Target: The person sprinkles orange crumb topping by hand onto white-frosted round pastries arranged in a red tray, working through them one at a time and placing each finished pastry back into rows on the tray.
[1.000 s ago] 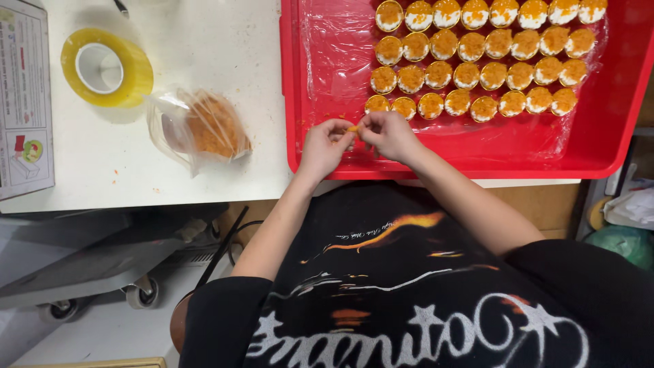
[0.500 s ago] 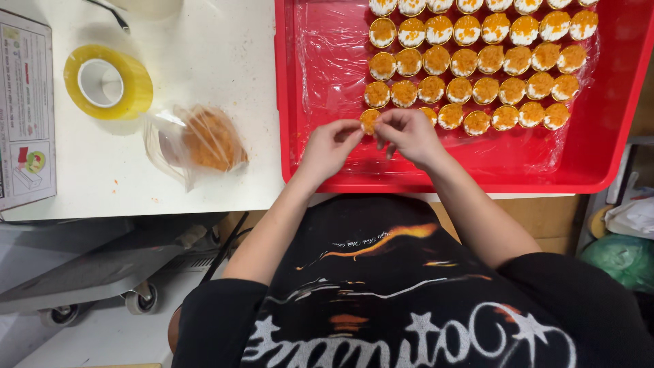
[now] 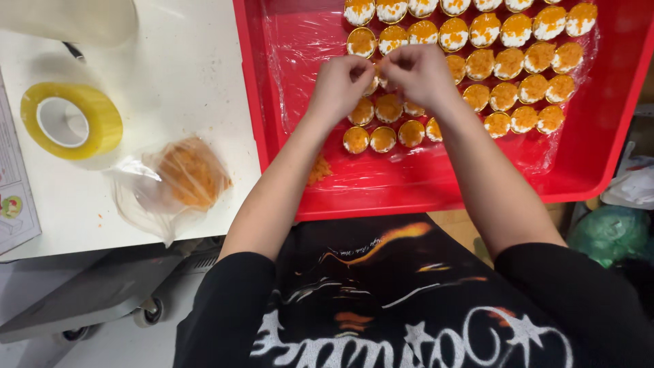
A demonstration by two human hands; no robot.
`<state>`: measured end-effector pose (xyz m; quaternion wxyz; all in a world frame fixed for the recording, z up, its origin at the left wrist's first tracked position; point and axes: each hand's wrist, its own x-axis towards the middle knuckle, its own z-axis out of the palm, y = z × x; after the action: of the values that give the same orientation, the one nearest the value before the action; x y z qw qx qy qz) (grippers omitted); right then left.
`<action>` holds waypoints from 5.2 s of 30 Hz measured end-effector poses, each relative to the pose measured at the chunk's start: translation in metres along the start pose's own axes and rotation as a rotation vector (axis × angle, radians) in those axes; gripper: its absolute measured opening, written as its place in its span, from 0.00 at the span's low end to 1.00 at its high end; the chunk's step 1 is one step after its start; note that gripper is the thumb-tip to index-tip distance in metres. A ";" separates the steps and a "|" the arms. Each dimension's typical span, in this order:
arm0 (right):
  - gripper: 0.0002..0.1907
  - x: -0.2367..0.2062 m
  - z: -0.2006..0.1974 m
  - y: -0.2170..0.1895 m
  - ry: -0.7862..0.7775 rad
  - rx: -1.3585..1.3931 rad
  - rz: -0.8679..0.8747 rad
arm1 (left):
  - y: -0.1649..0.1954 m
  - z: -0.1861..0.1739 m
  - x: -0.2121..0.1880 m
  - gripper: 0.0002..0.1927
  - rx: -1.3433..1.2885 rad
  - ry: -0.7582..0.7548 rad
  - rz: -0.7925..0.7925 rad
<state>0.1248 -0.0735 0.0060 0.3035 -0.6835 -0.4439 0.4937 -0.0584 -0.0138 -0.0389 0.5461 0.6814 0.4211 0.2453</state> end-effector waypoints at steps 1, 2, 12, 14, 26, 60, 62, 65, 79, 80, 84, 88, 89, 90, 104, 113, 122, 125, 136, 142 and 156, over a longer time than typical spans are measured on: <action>0.09 0.010 -0.001 -0.001 0.000 -0.051 0.026 | -0.004 -0.001 0.008 0.08 0.052 0.009 0.033; 0.09 0.020 -0.003 -0.001 0.001 -0.103 0.053 | -0.007 -0.002 0.015 0.08 0.102 0.017 0.066; 0.08 0.070 0.006 0.026 0.034 -0.429 -0.084 | -0.016 -0.005 0.041 0.07 0.458 0.048 0.023; 0.06 0.072 0.010 0.027 0.072 -0.468 -0.141 | -0.017 -0.004 0.042 0.07 0.520 0.067 0.018; 0.06 0.061 0.007 0.031 0.173 -0.622 -0.398 | -0.019 -0.015 0.029 0.07 0.555 0.089 0.243; 0.09 -0.078 0.136 0.028 -0.162 -0.179 -0.107 | -0.027 -0.047 -0.181 0.21 -0.083 0.107 -0.061; 0.09 -0.089 0.131 0.027 -0.180 0.001 -0.019 | -0.031 -0.041 -0.177 0.20 -0.060 0.054 -0.112; 0.09 -0.099 0.126 0.028 -0.201 0.132 0.010 | -0.036 -0.037 -0.170 0.15 -0.188 -0.030 -0.227; 0.06 -0.102 0.079 0.029 -0.178 0.545 0.158 | 0.018 -0.035 -0.149 0.12 -0.063 -0.034 -0.139; 0.06 -0.099 0.077 0.028 -0.171 0.563 0.136 | 0.023 -0.032 -0.141 0.11 -0.091 -0.040 -0.158; 0.06 -0.086 0.061 0.026 -0.101 0.436 0.054 | 0.037 -0.026 -0.113 0.10 -0.068 -0.058 -0.140; 0.05 -0.070 0.041 0.024 -0.013 0.019 -0.151 | 0.040 -0.021 -0.084 0.07 0.083 -0.122 -0.002; 0.05 -0.065 0.037 0.023 0.014 -0.075 -0.264 | 0.040 -0.019 -0.077 0.07 0.135 -0.129 0.045; 0.04 -0.060 0.034 0.022 0.040 -0.170 -0.375 | 0.038 -0.017 -0.071 0.07 0.186 -0.137 0.090; 0.06 0.057 -0.013 0.011 0.006 -0.409 -0.263 | -0.017 -0.023 0.034 0.07 0.237 -0.039 -0.069; 0.04 0.085 -0.001 0.017 0.105 -0.816 -0.276 | -0.027 -0.015 0.053 0.08 0.551 0.046 -0.032; 0.05 0.084 0.001 0.012 0.055 -0.727 -0.247 | -0.019 -0.016 0.045 0.05 0.484 0.132 0.111; 0.07 0.077 -0.002 0.011 0.067 -0.734 -0.323 | -0.017 -0.019 0.030 0.06 0.484 0.180 0.194; 0.10 0.061 -0.008 0.016 0.054 -0.760 -0.390 | -0.016 -0.021 0.017 0.17 0.735 0.030 0.269; 0.12 0.057 -0.008 0.015 0.059 -0.718 -0.404 | -0.016 -0.019 0.020 0.18 0.761 0.040 0.326; 0.08 0.047 -0.006 0.020 0.103 -0.665 -0.411 | -0.010 -0.020 0.009 0.20 0.783 0.065 0.282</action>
<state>0.1426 -0.0397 -0.0282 0.1798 -0.6653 -0.6913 0.2172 -0.0729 0.0054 -0.0443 0.1930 0.8805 0.4021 0.1606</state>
